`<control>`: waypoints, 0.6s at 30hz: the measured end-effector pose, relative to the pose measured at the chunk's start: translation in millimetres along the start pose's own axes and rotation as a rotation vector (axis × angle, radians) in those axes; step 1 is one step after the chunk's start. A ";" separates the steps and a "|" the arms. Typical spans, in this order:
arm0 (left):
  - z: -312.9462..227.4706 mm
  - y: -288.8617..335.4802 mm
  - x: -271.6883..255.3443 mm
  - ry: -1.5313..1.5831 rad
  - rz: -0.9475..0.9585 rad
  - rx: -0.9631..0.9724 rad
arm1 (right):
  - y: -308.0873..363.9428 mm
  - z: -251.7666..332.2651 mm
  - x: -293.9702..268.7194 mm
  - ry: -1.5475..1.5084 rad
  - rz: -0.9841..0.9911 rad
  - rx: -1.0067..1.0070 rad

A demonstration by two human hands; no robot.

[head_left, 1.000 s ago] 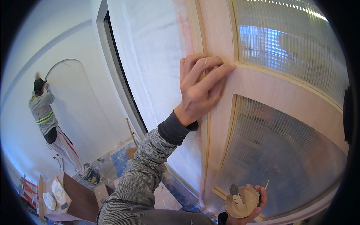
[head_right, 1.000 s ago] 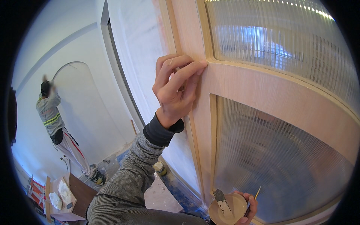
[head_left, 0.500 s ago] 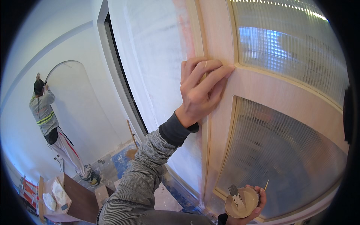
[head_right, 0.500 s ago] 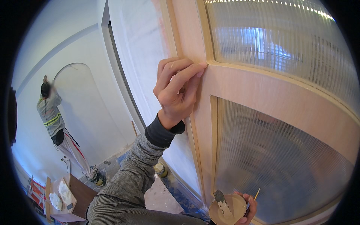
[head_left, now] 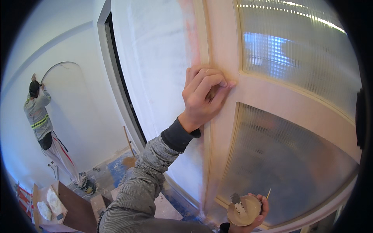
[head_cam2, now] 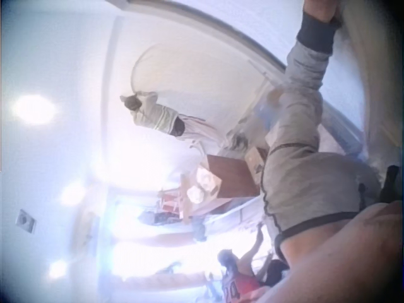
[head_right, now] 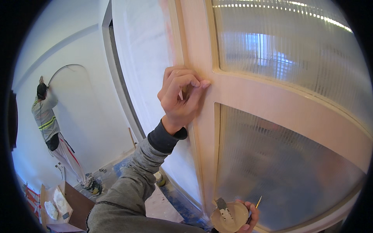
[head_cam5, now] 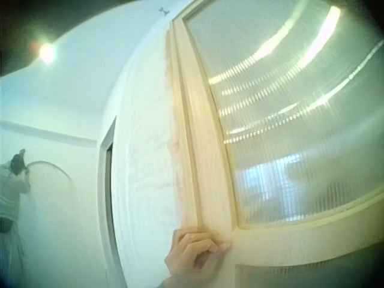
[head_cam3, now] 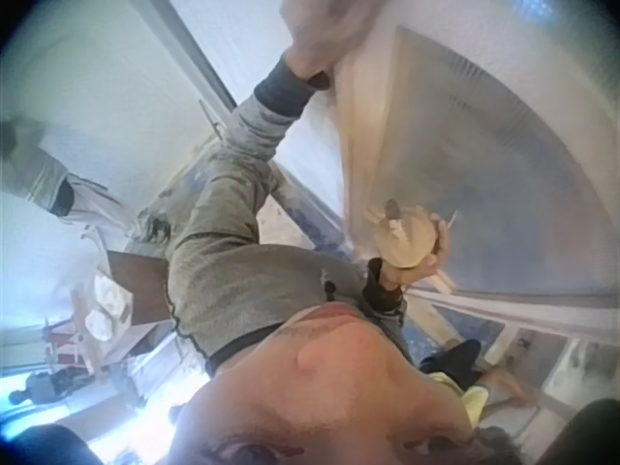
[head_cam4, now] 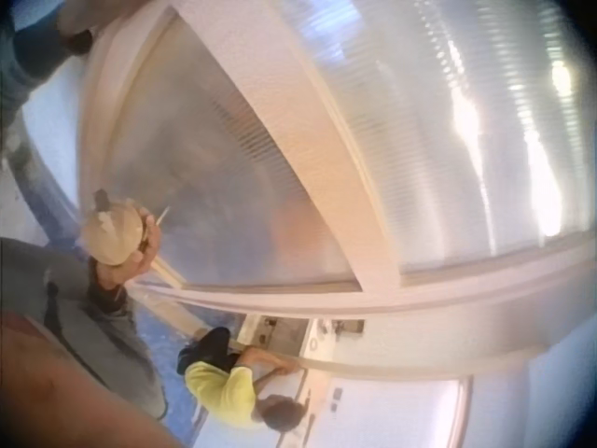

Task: The person uses a small brush to apply beige paint to the wooden frame of a glass door. They hold a small container of paint in one hand and carefully paint the edges and corners of the frame. The person occasionally dips the brush into the container to reload paint.

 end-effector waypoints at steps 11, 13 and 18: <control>7.8 22.1 11.6 0.003 -0.032 -0.033 | 5.4 -3.3 -4.5 0.091 -0.071 -0.054; 16.3 23.5 9.3 -0.005 -0.024 -0.056 | 4.1 -1.7 0.4 0.138 -0.068 -0.060; 31.8 28.8 19.5 0.014 -0.054 -0.092 | 5.9 16.0 14.7 0.117 -0.051 -0.052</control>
Point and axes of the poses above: each hand's wrist, its own y-axis away from the middle knuckle, its own x-axis out of the palm, z = x × y, the point moved 2 cm from there along -y, towards the middle knuckle, and after that the axes turned 9 degrees about x, right-handed, at the moved point
